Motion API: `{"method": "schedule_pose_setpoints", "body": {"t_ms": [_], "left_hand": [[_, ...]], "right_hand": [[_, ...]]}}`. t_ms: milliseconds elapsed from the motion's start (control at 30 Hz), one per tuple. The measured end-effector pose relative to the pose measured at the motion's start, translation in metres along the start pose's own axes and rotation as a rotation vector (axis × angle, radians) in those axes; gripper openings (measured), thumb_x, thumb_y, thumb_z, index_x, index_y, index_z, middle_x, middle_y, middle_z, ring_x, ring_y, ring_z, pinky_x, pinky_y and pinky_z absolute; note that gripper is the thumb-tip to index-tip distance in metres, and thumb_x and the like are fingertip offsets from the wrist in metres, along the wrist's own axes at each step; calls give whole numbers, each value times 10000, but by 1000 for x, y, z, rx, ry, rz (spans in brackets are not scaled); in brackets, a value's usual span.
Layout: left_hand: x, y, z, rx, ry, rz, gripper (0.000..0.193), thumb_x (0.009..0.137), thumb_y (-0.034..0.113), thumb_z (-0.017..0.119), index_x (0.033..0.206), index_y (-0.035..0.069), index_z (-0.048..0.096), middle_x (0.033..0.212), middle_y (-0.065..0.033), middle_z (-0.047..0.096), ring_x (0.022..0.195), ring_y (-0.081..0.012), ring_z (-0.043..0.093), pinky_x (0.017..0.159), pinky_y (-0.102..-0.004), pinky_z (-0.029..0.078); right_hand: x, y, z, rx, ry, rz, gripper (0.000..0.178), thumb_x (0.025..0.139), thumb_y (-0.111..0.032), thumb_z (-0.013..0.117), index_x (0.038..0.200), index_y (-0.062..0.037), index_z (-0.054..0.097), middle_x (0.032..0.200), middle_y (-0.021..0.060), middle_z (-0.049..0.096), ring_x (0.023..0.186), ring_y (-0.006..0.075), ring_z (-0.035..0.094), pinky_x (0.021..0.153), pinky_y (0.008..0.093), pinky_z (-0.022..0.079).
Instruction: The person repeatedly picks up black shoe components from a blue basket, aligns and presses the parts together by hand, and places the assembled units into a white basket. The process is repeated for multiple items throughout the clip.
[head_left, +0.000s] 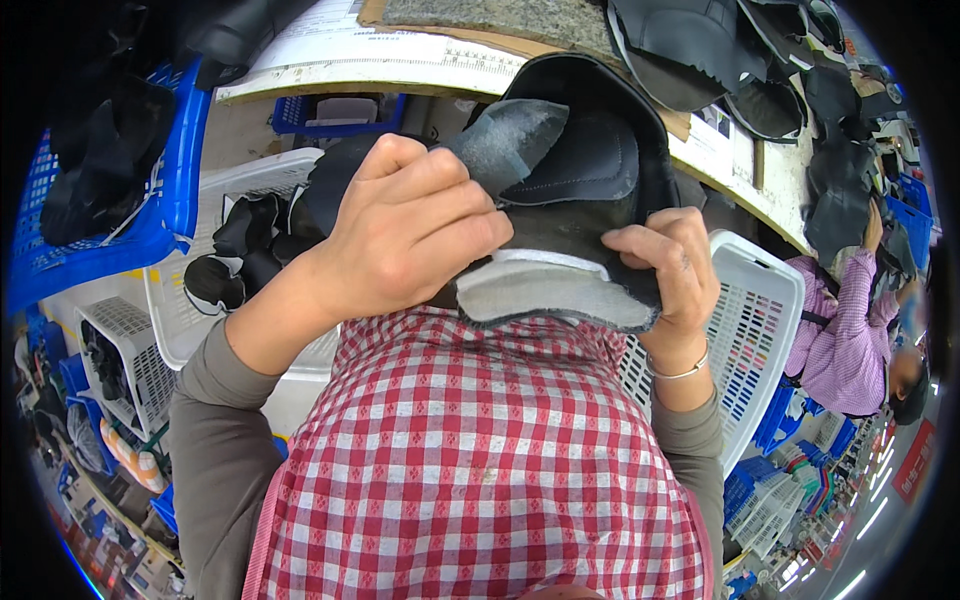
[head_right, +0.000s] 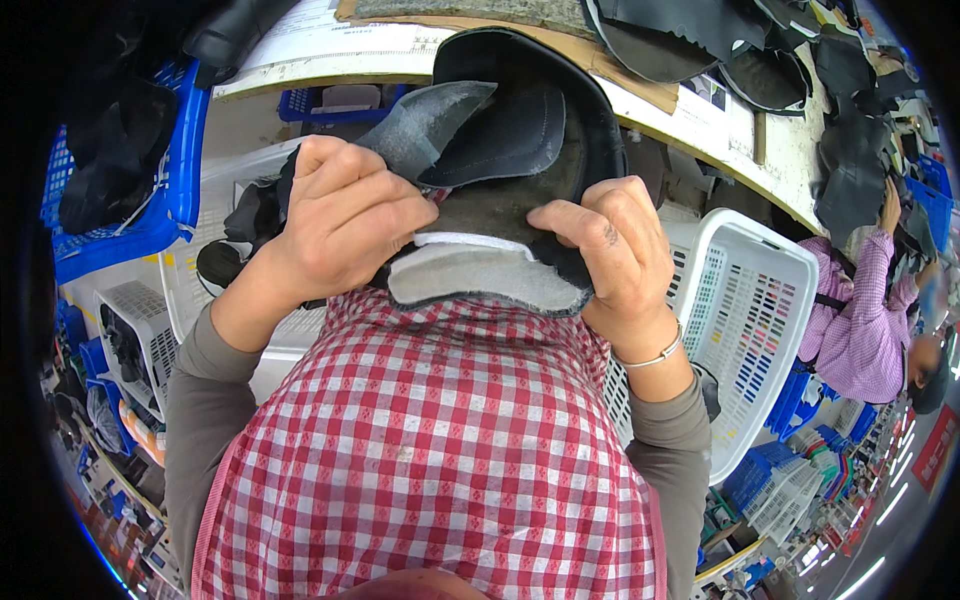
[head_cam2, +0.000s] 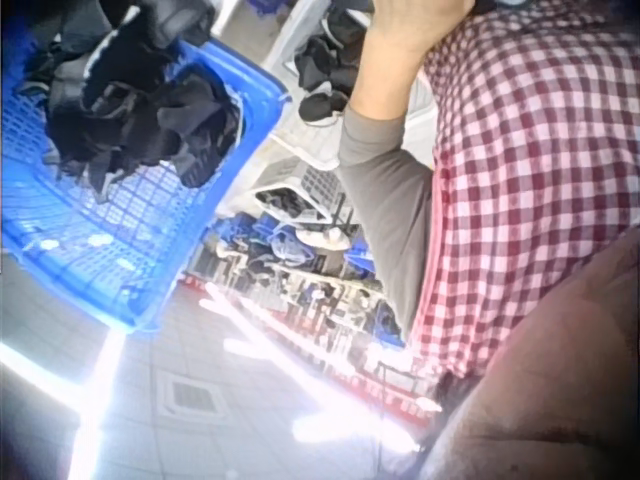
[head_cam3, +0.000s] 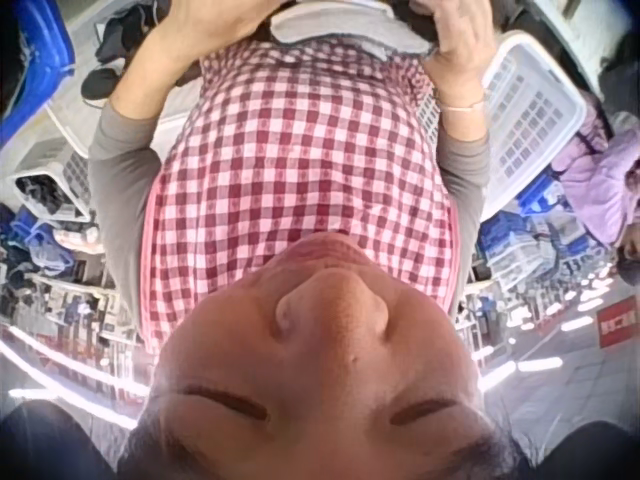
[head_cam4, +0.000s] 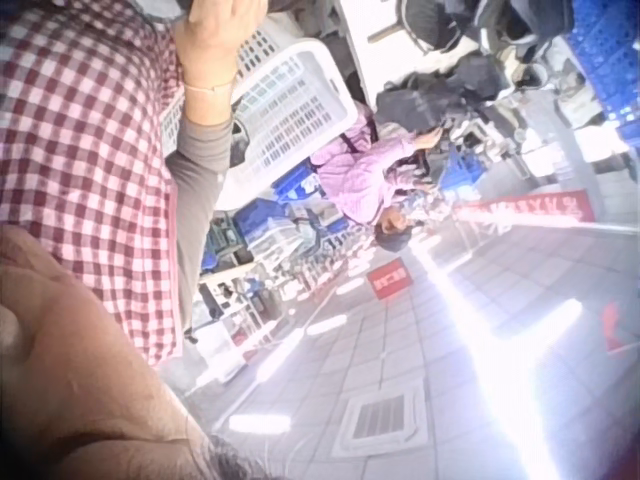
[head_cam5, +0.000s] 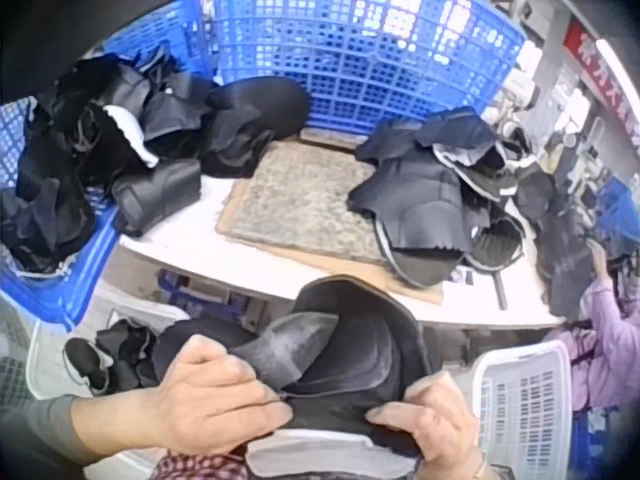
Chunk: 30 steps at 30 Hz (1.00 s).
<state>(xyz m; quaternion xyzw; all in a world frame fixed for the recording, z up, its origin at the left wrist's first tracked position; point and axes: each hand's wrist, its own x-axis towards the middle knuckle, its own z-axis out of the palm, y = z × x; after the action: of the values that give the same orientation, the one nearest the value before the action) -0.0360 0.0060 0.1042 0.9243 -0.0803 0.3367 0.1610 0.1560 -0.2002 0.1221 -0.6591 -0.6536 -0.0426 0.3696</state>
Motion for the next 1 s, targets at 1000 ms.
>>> {"method": "schedule_pose_setpoints", "body": {"t_ms": [1000], "left_hand": [[-7,-3,81,-457,85,-583,519,784,65,859,1261,53,654,1236,-102,622,1164,-271,591,1009,-389,479]], "right_hand": [[-32,18,32,-250,-122,234,156,829,-193,759,970,-136,725,784,19,679,692,230,713,580,355,538]]}}
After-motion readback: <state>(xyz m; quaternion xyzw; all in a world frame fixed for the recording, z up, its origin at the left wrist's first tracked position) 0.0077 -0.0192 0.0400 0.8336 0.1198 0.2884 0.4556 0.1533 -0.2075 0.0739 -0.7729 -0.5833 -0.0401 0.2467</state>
